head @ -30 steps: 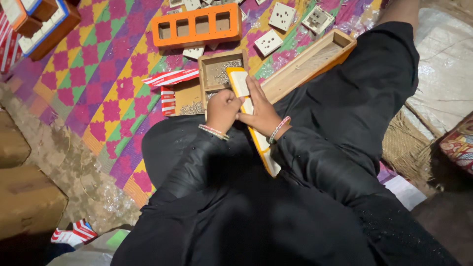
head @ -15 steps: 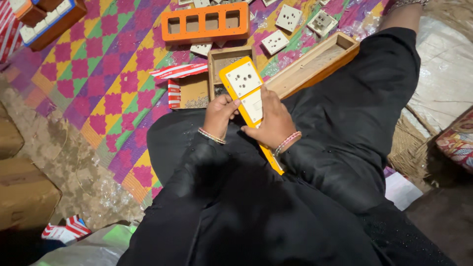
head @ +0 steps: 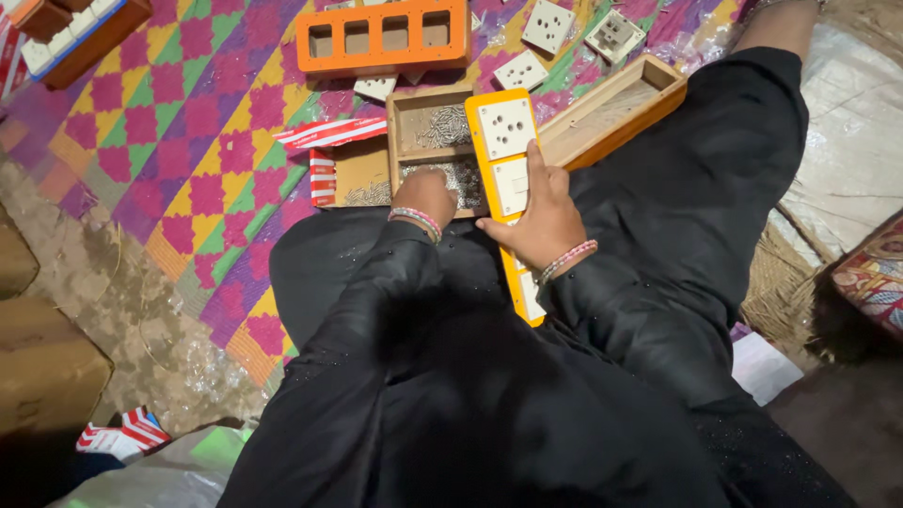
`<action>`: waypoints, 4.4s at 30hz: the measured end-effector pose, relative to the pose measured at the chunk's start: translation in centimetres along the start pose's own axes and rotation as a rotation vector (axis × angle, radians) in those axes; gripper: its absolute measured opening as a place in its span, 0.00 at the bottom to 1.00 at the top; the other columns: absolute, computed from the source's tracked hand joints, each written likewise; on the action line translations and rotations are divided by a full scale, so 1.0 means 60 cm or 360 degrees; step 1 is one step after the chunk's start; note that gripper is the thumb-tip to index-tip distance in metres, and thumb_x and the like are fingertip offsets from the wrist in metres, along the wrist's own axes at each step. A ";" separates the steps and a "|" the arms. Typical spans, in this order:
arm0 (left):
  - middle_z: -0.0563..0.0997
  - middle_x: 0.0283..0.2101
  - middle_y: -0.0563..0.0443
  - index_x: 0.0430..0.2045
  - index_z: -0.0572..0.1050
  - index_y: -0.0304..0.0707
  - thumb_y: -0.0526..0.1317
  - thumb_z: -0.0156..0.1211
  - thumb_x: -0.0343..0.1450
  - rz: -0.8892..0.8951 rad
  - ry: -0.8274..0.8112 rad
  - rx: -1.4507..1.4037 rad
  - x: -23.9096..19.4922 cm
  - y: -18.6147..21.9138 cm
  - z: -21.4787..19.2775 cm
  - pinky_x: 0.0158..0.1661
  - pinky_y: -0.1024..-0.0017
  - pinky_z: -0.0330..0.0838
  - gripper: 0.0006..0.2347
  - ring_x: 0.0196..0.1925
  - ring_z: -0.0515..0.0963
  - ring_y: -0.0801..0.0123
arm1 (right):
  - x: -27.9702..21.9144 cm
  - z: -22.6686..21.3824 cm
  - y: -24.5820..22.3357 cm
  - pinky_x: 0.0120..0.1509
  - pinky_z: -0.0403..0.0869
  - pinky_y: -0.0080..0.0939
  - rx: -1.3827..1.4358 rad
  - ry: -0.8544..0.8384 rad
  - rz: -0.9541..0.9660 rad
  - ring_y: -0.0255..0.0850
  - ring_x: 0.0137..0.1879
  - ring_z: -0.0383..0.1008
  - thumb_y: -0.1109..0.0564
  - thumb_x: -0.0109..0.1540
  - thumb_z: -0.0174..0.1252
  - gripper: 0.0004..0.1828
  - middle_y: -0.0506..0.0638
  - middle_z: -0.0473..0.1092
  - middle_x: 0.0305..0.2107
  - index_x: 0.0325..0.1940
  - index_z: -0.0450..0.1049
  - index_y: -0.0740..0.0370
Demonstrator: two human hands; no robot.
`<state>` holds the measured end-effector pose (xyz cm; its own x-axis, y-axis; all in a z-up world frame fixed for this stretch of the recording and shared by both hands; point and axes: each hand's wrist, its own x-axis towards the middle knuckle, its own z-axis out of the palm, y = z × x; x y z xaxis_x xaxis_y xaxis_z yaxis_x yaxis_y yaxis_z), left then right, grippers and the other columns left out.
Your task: The person sits on a mat and assembles electrical socket components into a yellow plastic housing. They pick up small metal screws from a wooden box and insert them into the back of the socket units, then flip the housing to check the front.
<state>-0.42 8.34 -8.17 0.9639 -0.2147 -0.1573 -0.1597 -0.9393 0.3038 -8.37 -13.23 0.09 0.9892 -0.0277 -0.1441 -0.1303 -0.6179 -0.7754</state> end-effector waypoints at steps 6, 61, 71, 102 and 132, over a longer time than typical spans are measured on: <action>0.80 0.43 0.35 0.35 0.81 0.35 0.39 0.63 0.65 -0.0090 -0.0047 0.0151 0.010 0.013 -0.007 0.50 0.54 0.74 0.10 0.48 0.80 0.45 | 0.030 -0.004 0.038 0.65 0.70 0.50 0.0171 -0.0123 0.0023 0.63 0.63 0.68 0.42 0.49 0.75 0.67 0.69 0.60 0.59 0.80 0.39 0.60; 0.82 0.32 0.54 0.36 0.78 0.30 0.32 0.60 0.73 -0.0058 0.0125 -0.1780 0.016 0.044 0.032 0.38 0.78 0.75 0.04 0.34 0.79 0.77 | 0.069 0.052 0.179 0.53 0.71 0.46 0.2756 -0.1345 0.0045 0.44 0.47 0.66 0.36 0.66 0.57 0.41 0.61 0.67 0.57 0.75 0.59 0.63; 0.82 0.32 0.57 0.34 0.78 0.33 0.35 0.57 0.73 -0.0380 -0.0055 -0.1963 0.023 0.062 0.030 0.30 0.82 0.69 0.05 0.32 0.77 0.81 | 0.063 0.056 0.177 0.52 0.71 0.46 0.2743 -0.1307 0.0023 0.44 0.46 0.65 0.36 0.68 0.56 0.40 0.61 0.67 0.56 0.74 0.59 0.64; 0.79 0.35 0.47 0.34 0.80 0.30 0.34 0.61 0.73 -0.0122 0.0530 -0.1475 -0.029 0.138 -0.025 0.21 0.77 0.78 0.05 0.26 0.83 0.76 | 0.061 0.074 0.186 0.52 0.71 0.48 0.2852 -0.1295 0.0106 0.48 0.47 0.66 0.36 0.67 0.55 0.38 0.62 0.66 0.56 0.72 0.60 0.65; 0.77 0.33 0.52 0.30 0.79 0.31 0.34 0.66 0.69 -0.0252 0.0555 -0.1764 -0.009 0.131 0.006 0.24 0.77 0.75 0.04 0.28 0.76 0.77 | 0.056 0.056 0.155 0.50 0.70 0.46 0.2996 -0.1331 0.0042 0.46 0.45 0.65 0.37 0.66 0.57 0.38 0.63 0.66 0.57 0.74 0.59 0.58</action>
<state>-2.28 1.01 -6.03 0.9900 0.1303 -0.0532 0.0746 -0.1653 0.9834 -6.48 -16.43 -9.65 0.7936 0.6038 0.0743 -0.5747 0.7841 -0.2343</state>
